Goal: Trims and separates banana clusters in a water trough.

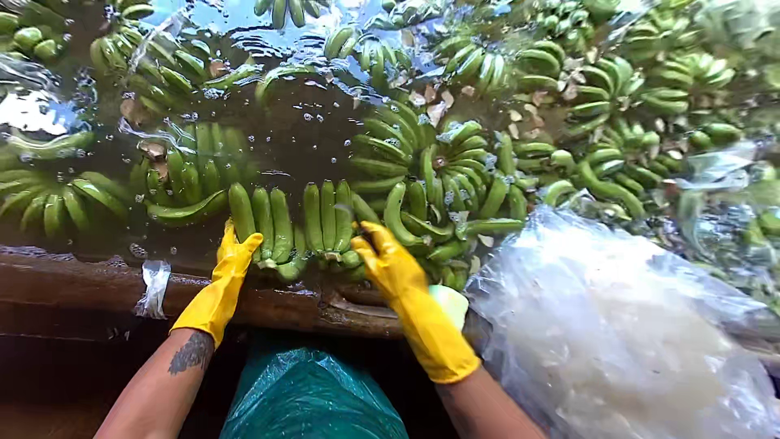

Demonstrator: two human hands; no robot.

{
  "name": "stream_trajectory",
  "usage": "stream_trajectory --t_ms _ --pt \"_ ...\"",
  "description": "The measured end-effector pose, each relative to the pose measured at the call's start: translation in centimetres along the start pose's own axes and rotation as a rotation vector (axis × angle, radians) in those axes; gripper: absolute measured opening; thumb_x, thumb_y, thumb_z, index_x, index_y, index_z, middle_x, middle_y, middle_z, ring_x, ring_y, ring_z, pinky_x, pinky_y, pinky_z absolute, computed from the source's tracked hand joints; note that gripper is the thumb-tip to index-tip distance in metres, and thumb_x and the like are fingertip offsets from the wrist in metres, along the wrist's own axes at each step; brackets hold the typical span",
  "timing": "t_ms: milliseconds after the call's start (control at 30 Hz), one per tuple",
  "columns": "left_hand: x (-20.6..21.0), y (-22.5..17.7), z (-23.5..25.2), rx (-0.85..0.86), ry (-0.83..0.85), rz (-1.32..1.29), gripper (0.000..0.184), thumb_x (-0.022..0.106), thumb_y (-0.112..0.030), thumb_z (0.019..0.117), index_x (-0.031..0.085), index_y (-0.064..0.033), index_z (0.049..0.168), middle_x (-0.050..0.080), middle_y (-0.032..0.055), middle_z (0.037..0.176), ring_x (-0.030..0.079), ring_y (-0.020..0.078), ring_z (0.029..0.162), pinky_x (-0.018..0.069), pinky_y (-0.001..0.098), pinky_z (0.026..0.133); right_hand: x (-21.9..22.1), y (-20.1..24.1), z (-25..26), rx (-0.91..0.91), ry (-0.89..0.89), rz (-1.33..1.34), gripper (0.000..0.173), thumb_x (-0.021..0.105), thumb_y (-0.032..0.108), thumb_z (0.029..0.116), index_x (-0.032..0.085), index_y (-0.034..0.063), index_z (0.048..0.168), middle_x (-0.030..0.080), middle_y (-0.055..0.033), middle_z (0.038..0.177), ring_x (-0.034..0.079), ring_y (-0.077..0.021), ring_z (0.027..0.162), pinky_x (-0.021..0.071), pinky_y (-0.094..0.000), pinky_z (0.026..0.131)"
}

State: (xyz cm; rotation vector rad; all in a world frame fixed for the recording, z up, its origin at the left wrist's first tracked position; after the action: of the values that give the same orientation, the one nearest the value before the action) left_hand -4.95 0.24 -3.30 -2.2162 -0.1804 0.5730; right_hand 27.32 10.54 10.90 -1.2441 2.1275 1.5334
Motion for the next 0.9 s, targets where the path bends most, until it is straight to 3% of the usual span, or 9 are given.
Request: stream_trajectory --t_ms 67,167,267,400,467,667,767,833,900 --pt "-2.4 -1.6 -0.9 -0.016 -0.095 0.052 0.074 0.074 -0.029 0.0932 0.037 -0.0257 0.157 0.059 0.0133 0.143 0.062 0.0296 0.124 0.0521 0.0541 0.101 5.6 -1.3 1.8 0.062 0.157 -0.091 0.061 0.068 0.043 0.0964 0.050 0.0232 0.151 0.058 -0.0078 0.146 0.063 -0.0256 0.123 0.0521 -0.0519 0.103" --pt "-4.6 -1.3 -0.9 -0.182 -0.162 0.059 0.091 0.077 -0.050 0.0877 0.025 -0.0294 0.160 0.055 0.0190 0.144 0.063 0.0381 0.117 0.0559 0.0593 0.088 11.8 -3.7 3.9 0.139 0.331 -0.312 0.070 0.070 0.037 0.0937 0.041 0.0338 0.157 0.038 0.0041 0.164 0.058 -0.0293 0.133 0.0504 -0.0613 0.100" --pt "-3.0 0.2 -0.3 -0.260 -0.101 0.227 0.114 0.075 -0.066 0.0809 0.013 -0.0184 0.165 0.040 0.0204 0.159 0.046 0.0388 0.140 0.0439 0.0621 0.108 13.5 -4.9 4.6 0.143 0.370 -0.376 0.061 0.062 0.033 0.0990 0.043 0.0340 0.157 0.040 0.0037 0.164 0.058 -0.0321 0.132 0.0484 -0.0661 0.099" --pt "0.2 2.2 1.2 -0.349 -0.153 -0.008 0.076 0.073 -0.050 0.0910 0.047 -0.0068 0.148 0.058 0.0188 0.138 0.058 0.0297 0.124 0.0507 0.0495 0.100 13.6 -6.6 4.8 0.134 0.374 -0.374 0.052 0.060 0.034 0.1001 0.050 0.0316 0.151 0.049 0.0023 0.158 0.060 -0.0302 0.130 0.0489 -0.0636 0.101" --pt "0.2 2.2 2.1 -0.336 -0.220 -0.004 0.065 0.075 -0.040 0.0924 0.052 -0.0044 0.141 0.062 0.0212 0.130 0.061 0.0324 0.117 0.0528 0.0523 0.095 13.3 -6.8 4.8 0.149 0.371 -0.381 0.053 0.060 0.032 0.0991 0.050 0.0328 0.151 0.047 0.0050 0.159 0.060 -0.0277 0.131 0.0496 -0.0614 0.101" --pt "-5.6 -4.6 1.1 0.100 -0.516 0.140 0.082 0.090 -0.025 0.0780 0.049 -0.0124 0.148 0.061 0.0162 0.138 0.059 0.0324 0.126 0.0482 0.0530 0.107 13.1 -7.7 4.9 0.176 0.362 -0.308 0.053 0.063 0.028 0.0971 0.053 0.0295 0.149 0.051 0.0027 0.156 0.056 -0.0235 0.135 0.0466 -0.0573 0.107" --pt "-9.4 -7.9 0.2 0.220 -0.642 0.408 0.114 0.086 -0.045 0.0786 0.017 -0.0112 0.163 0.040 0.0214 0.157 0.042 0.0391 0.142 0.0386 0.0587 0.114 12.6 -7.5 4.6 0.187 0.346 -0.253 0.053 0.065 0.026 0.0970 0.055 0.0267 0.149 0.053 0.0015 0.154 0.055 -0.0221 0.136 0.0448 -0.0527 0.111" --pt "-9.3 -9.6 -0.5 0.365 -0.519 0.606 0.119 0.075 -0.064 0.0808 0.010 -0.0096 0.165 0.011 0.0204 0.170 0.014 0.0389 0.156 0.0192 0.0614 0.124 12.4 -7.5 4.5 0.192 0.320 -0.216 0.051 0.065 0.025 0.0971 0.056 0.0272 0.148 0.052 0.0029 0.155 0.055 -0.0203 0.136 0.0447 -0.0509 0.111" --pt "-6.1 -8.8 -0.6 0.578 -0.150 0.766 0.109 0.065 -0.076 0.0816 0.024 -0.0165 0.163 0.014 0.0113 0.171 0.011 0.0296 0.158 0.0168 0.0566 0.127 12.6 -8.1 4.9 0.176 0.333 -0.217 0.053 0.065 0.025 0.0976 0.054 0.0259 0.149 0.050 0.0023 0.157 0.054 -0.0208 0.138 0.0439 -0.0518 0.112"
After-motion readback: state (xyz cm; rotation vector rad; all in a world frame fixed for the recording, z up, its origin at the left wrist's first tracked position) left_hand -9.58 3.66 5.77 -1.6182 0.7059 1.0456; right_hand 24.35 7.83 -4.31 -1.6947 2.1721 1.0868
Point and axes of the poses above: each hand's wrist, its own z-axis towards the middle knuckle, its own x-axis out of the palm, y = z × x, the point moved 8 cm from there along z, towards the middle knuckle
